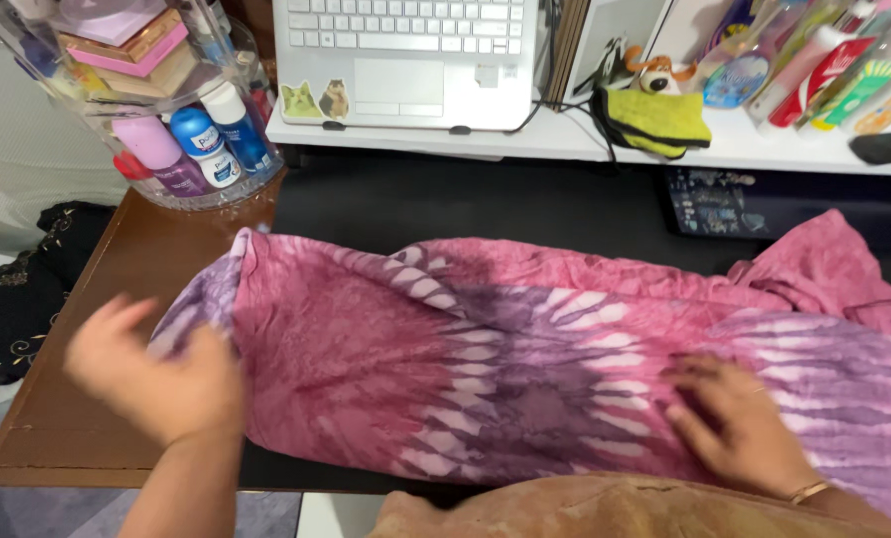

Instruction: The person folds a tie-dye garment by first laying it on their lap, smoothing the fabric with their hands, and then placing it on a desk to fold the sides inward into a rectangle.

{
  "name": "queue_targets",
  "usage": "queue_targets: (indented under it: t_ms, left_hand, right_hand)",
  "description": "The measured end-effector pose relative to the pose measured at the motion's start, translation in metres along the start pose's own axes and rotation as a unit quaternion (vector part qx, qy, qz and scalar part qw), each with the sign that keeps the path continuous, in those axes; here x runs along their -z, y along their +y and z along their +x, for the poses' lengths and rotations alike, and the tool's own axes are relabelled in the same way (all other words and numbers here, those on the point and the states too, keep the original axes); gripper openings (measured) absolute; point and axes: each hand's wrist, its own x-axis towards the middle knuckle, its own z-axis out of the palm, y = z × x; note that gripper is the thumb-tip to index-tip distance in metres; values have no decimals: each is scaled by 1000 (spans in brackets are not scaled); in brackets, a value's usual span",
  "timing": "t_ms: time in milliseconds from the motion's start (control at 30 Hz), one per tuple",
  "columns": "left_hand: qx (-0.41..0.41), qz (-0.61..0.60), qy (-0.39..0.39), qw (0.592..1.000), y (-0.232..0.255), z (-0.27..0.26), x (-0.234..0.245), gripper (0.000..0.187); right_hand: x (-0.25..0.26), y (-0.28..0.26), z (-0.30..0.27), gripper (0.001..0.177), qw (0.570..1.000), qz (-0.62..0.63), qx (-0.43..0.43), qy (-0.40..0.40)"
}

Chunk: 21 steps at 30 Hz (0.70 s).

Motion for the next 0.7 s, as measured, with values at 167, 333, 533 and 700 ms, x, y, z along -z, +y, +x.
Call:
queue_targets:
  t_ms: [167, 333, 533, 700]
  left_hand:
    - [-132, -135, -260, 947, 78, 20, -54, 37]
    - [-297, -122, -412, 853, 141, -4, -95, 64]
    - [-242, -18, -635, 734, 158, -2, -107, 39]
    - [-192, -152, -629, 738, 166, 19, -86, 22]
  right_hand:
    - [17, 1, 27, 48, 986, -91, -60, 126]
    - [23, -1, 54, 78, 978, -130, -130, 94]
    - [33, -8, 44, 51, 961, -189, -202, -2]
    - [30, 15, -3, 47, 987, -118, -29, 108]
